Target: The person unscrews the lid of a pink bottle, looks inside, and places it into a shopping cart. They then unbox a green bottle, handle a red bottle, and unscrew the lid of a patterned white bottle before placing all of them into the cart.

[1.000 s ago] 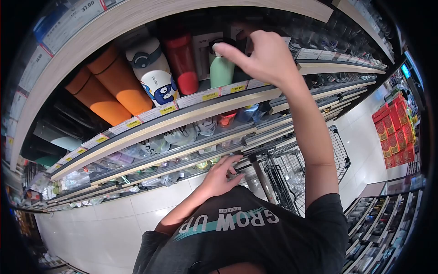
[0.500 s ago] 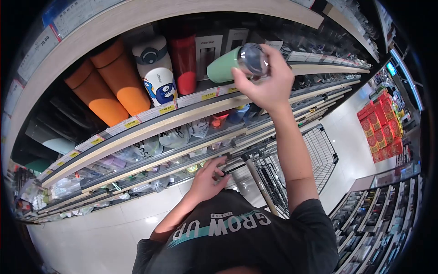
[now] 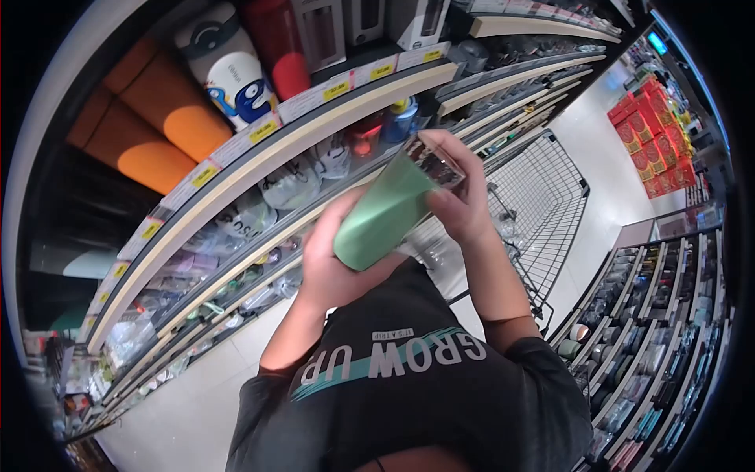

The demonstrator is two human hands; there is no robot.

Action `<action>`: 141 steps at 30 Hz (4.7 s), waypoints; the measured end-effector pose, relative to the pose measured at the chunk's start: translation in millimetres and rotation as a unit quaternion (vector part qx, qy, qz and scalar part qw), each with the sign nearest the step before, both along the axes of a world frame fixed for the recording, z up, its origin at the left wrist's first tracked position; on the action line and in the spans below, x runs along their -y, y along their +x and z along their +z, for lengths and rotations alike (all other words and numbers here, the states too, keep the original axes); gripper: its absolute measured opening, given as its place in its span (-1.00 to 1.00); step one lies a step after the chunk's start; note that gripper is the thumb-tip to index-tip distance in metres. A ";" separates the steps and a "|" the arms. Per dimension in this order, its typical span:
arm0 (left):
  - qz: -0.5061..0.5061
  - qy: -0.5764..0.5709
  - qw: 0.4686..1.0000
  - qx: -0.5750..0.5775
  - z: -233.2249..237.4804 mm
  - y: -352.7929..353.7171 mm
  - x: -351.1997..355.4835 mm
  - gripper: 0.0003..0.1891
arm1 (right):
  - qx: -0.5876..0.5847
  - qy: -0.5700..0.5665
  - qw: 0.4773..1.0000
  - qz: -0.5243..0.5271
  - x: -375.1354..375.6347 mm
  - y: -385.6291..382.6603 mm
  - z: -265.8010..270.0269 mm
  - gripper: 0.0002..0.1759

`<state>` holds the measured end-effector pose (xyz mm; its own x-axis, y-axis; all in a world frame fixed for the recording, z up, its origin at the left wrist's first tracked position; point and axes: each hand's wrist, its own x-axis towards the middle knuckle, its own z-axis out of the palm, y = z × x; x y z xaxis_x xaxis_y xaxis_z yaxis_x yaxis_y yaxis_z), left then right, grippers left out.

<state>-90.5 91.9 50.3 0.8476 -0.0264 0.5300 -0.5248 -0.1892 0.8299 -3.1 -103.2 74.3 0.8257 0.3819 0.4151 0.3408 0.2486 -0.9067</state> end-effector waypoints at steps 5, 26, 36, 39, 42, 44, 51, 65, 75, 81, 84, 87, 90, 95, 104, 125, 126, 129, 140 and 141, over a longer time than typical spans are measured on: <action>0.042 0.016 0.992 -0.116 -23.1 -2.1 7.2 -0.30 | 0.083 -0.144 0.984 -0.064 -16.1 -10.2 2.3 -0.38; -0.234 0.027 0.954 -0.187 -29.1 -10.6 13.6 -0.21 | 0.327 -0.133 0.935 0.030 10.3 -27.5 1.1 -0.57; -0.450 -0.178 0.830 -0.279 -52.1 -16.3 35.9 -0.22 | 0.333 -0.215 0.911 0.114 52.1 -22.2 34.7 -0.40; -0.317 -0.068 0.911 -0.255 -28.2 -21.9 45.9 -0.36 | 0.321 -0.256 0.911 0.031 67.2 -15.9 19.3 -0.23; -0.191 0.103 0.946 -0.240 -32.7 -29.8 51.3 -0.45 | 0.206 -0.342 0.909 0.122 76.2 -20.2 8.1 -0.37; -0.164 0.090 0.952 -0.241 -40.4 -36.9 60.3 -0.45 | 0.226 -0.327 0.913 0.095 78.5 -22.0 6.9 -0.40; -0.106 0.099 0.957 -0.250 -42.6 -41.4 74.3 -0.45 | 0.191 -0.373 0.899 0.131 93.9 -21.0 -6.7 -0.45; -0.086 0.132 0.959 -0.237 -41.8 -22.8 84.5 -0.37 | 0.222 -0.207 0.937 0.172 104.2 -8.2 -25.7 -0.36; -0.017 0.183 0.945 -0.269 -31.6 -28.4 86.7 -0.36 | 0.175 -0.252 0.941 0.144 99.5 -11.4 -33.6 -0.48; -0.122 0.101 0.968 -0.194 -63.8 -26.4 80.9 -0.42 | 0.231 -0.224 0.924 0.207 102.3 -8.8 -34.6 -0.60; -0.361 -0.168 0.827 -0.396 -86.1 -29.7 72.3 -0.45 | 0.266 -0.185 0.903 0.281 104.5 -5.4 -32.3 -0.59; -0.442 -0.266 0.781 -0.353 -94.1 -26.4 85.3 -0.46 | 0.216 -0.138 0.909 0.330 105.2 -7.1 -29.3 -0.51; -0.324 -0.186 0.855 -0.361 -70.4 -29.1 88.3 -0.43 | 0.178 -0.189 0.938 0.232 103.1 -16.6 -24.7 -0.33; -0.158 0.065 0.932 -0.319 -50.1 -21.3 85.8 -0.36 | 0.157 -0.267 0.945 0.109 107.8 -15.7 -36.2 -0.30; -0.240 -0.086 0.903 -0.347 -24.6 -16.9 79.8 -0.25 | 0.249 -0.157 0.943 0.153 111.4 -4.0 -18.5 -0.46; -0.198 -0.060 0.955 -0.212 -37.2 -19.9 73.9 -0.23 | 0.066 0.095 0.985 0.129 92.5 19.0 -34.2 -0.26; -0.139 0.010 0.980 -0.143 -32.8 -18.2 72.8 -0.23 | -0.002 0.140 0.980 0.145 89.0 20.2 -41.7 -0.24; -0.108 -0.027 0.979 -0.171 -40.3 -21.2 71.0 -0.24 | -0.081 0.180 0.966 0.167 79.9 14.0 -48.0 -0.18; -0.136 -0.150 0.973 -0.107 -26.6 -31.5 97.0 0.32 | -0.075 0.169 0.973 0.136 79.0 -1.0 -43.3 -0.12; -0.152 -0.202 0.960 -0.118 -24.5 -33.6 101.3 0.36 | -0.053 0.142 0.983 0.108 81.3 -2.1 -42.3 -0.05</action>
